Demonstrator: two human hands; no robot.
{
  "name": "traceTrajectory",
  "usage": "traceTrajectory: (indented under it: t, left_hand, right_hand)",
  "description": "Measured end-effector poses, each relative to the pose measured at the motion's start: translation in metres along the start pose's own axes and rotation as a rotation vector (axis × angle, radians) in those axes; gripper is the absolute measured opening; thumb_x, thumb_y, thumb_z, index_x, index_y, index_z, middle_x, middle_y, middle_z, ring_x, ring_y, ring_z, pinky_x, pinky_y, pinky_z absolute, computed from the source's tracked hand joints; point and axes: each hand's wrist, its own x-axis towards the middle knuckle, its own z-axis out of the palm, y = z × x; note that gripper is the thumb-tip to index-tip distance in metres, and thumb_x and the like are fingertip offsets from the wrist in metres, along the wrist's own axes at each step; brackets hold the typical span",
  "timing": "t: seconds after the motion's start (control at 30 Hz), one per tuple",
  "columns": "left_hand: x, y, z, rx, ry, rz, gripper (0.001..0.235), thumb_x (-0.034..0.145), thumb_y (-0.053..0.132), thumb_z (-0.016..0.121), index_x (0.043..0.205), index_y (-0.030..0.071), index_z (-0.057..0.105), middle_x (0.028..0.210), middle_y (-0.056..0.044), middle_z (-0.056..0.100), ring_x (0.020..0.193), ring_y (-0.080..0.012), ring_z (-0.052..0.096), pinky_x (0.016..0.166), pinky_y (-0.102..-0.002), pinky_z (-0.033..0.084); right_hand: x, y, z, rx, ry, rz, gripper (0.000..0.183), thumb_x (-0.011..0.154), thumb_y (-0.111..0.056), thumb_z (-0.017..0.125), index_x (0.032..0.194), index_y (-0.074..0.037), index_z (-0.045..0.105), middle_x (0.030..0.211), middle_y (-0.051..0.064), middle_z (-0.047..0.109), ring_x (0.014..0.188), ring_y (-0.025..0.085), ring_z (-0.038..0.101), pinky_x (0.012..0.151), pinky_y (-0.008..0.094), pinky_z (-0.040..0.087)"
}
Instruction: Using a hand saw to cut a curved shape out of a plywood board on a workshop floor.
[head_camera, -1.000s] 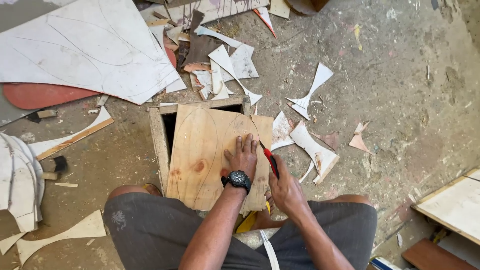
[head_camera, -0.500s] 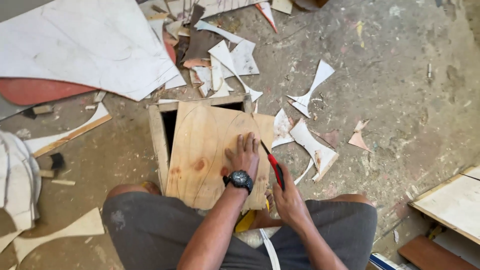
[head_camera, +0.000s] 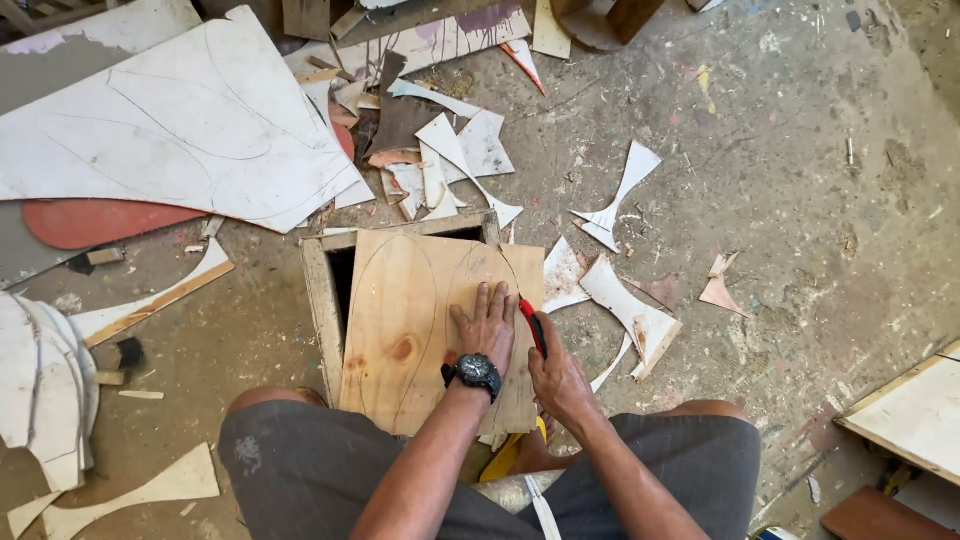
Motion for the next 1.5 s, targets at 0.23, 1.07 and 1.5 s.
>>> traceTrajectory:
  t: [0.23,1.07,1.5]
  left_hand:
    - [0.034,0.008,0.033,0.082,-0.098,-0.020,0.140,0.048,-0.013,0.092,0.161,0.014,0.014,0.171,-0.012,-0.007,0.154,-0.0422,0.007,0.099,-0.079,0.033]
    - [0.018,-0.002,0.007,-0.118,-0.055,-0.038,0.140,0.046,0.003,0.103,0.159,0.012,0.021,0.170,-0.010,0.003,0.152,-0.0402,0.011,0.110,-0.068,0.039]
    - [0.023,0.002,0.017,-0.096,0.025,-0.049,0.139,0.043,-0.002,0.101,0.157,0.012,0.025,0.170,-0.008,0.008,0.152,-0.0377,0.014,0.106,-0.071,0.041]
  right_hand:
    - [0.015,0.010,0.003,0.010,-0.001,-0.001,0.062,0.099,-0.033,0.040,0.158,-0.040,0.023,0.139,0.029,0.057,0.131,0.050,0.052,0.111,0.059,0.041]
    - [-0.119,0.000,-0.035,0.047,0.060,0.103,0.062,0.095,-0.019,0.047,0.155,-0.025,0.031,0.084,0.013,0.076,0.060,0.025,0.067,0.060,0.047,0.048]
    - [-0.015,-0.003,0.003,0.099,0.090,-0.105,0.061,0.100,-0.017,0.044,0.157,-0.014,0.023,0.117,0.024,0.066,0.075,0.028,0.070,0.063,0.047,0.065]
